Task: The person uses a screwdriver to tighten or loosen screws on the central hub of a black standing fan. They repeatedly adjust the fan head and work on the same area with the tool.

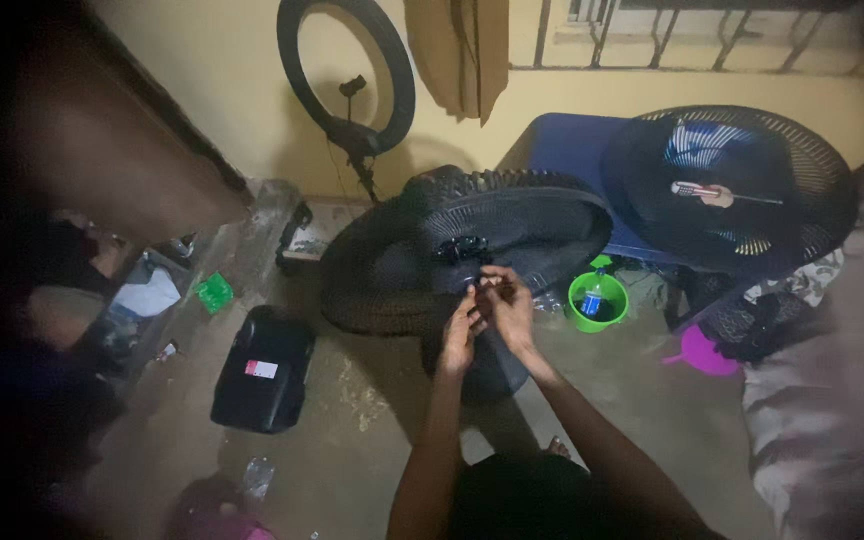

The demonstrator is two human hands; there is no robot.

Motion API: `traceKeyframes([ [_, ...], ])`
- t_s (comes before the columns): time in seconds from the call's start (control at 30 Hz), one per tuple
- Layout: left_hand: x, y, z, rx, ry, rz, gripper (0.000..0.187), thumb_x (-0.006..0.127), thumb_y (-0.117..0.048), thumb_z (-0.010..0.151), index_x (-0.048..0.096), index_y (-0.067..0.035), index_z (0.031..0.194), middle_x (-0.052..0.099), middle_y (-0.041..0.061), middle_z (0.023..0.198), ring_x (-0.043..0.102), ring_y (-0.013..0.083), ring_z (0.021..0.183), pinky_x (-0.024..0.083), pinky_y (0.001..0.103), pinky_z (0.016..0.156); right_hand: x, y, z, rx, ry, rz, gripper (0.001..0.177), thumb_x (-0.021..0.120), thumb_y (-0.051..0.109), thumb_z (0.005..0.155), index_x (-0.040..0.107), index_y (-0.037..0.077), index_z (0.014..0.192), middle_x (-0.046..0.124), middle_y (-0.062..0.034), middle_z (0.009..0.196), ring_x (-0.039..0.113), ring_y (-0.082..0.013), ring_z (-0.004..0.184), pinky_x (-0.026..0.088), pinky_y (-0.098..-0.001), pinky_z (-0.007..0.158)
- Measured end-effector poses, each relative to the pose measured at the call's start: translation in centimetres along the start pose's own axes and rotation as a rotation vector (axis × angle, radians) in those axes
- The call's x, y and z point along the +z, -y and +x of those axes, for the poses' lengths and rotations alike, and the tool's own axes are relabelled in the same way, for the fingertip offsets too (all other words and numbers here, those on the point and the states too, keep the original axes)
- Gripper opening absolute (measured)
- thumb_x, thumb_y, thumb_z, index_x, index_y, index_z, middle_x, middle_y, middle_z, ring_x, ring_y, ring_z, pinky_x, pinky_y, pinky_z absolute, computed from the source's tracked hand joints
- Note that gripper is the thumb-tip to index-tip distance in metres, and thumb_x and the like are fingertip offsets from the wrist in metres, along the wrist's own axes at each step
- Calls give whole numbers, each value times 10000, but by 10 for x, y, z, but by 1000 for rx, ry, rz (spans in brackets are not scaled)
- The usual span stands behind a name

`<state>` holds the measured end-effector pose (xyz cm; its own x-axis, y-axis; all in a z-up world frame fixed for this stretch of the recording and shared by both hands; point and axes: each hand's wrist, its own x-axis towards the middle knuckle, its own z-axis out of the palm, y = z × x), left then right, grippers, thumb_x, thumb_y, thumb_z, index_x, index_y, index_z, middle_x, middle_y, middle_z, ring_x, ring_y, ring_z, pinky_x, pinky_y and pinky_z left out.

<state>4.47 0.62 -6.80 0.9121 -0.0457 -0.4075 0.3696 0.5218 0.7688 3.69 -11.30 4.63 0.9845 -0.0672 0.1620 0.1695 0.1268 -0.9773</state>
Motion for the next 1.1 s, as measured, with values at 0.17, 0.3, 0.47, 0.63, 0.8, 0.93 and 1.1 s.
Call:
traceKeyframes([
  [0.17, 1, 3, 5, -15, -21, 41, 515, 534, -526, 1017, 668, -150, 1342, 690, -24, 1195, 611, 115, 969, 473, 281, 772, 12, 43, -7, -75, 10, -208, 340, 627, -4, 934, 706, 87, 1252, 679, 3, 1050, 654, -103, 948, 529, -250, 828],
  [0.3, 2, 2, 7, 49, 39, -20, 485, 449, -486, 1046, 627, -188, 1384, 680, -68, 1262, 604, 88, 1037, 416, 275, 739, 24, 70, -7, 37, 141, -312, 356, 632, 72, 967, 725, 137, 1304, 542, -62, 1034, 564, -162, 901, 537, -302, 739],
  [0.47, 0, 5, 7, 232, 193, -141, 505, 432, -485, 1087, 595, -122, 1400, 642, -13, 1295, 607, 134, 1168, 506, 296, 982, 38, 80, -16, -217, 164, -562, 502, 721, 46, 866, 688, 132, 1359, 528, -134, 1035, 575, -255, 988, 502, -368, 884],
  [0.63, -5, -1, 2, 328, 264, -81, 525, 428, -490, 1027, 565, -146, 1399, 626, -48, 1346, 583, 107, 1245, 482, 273, 1040, 33, 63, -9, -187, 202, -512, 543, 672, 32, 882, 615, 121, 1415, 530, -138, 1075, 586, -282, 1000, 514, -392, 878],
  [0.8, 22, -26, -11, 277, -178, 245, 381, 667, -238, 919, 643, -91, 1269, 672, 45, 1158, 624, 229, 1043, 506, 398, 803, 3, 20, 7, -158, -53, -562, 425, 715, 60, 859, 598, 55, 1268, 586, -178, 1186, 601, -361, 1175, 479, -446, 1051],
  [0.93, 59, -74, -46, 1027, -389, 758, 497, 868, -94, 778, 582, -120, 1184, 660, 116, 1144, 654, 323, 1065, 519, 434, 956, -22, -12, 28, -391, -42, -831, 878, 740, 4, 667, 392, -89, 1468, 424, -363, 1452, 355, -542, 1398, 243, -549, 1184],
  [1.1, 92, -127, -106, 751, -370, 1131, 719, 842, -85, 753, 515, -115, 1393, 596, 214, 1246, 596, 471, 1123, 495, 514, 910, -32, -10, 45, -205, 187, -765, 719, 805, 102, 744, 511, -53, 1381, 530, -302, 1410, 486, -469, 1333, 401, -483, 1108],
])
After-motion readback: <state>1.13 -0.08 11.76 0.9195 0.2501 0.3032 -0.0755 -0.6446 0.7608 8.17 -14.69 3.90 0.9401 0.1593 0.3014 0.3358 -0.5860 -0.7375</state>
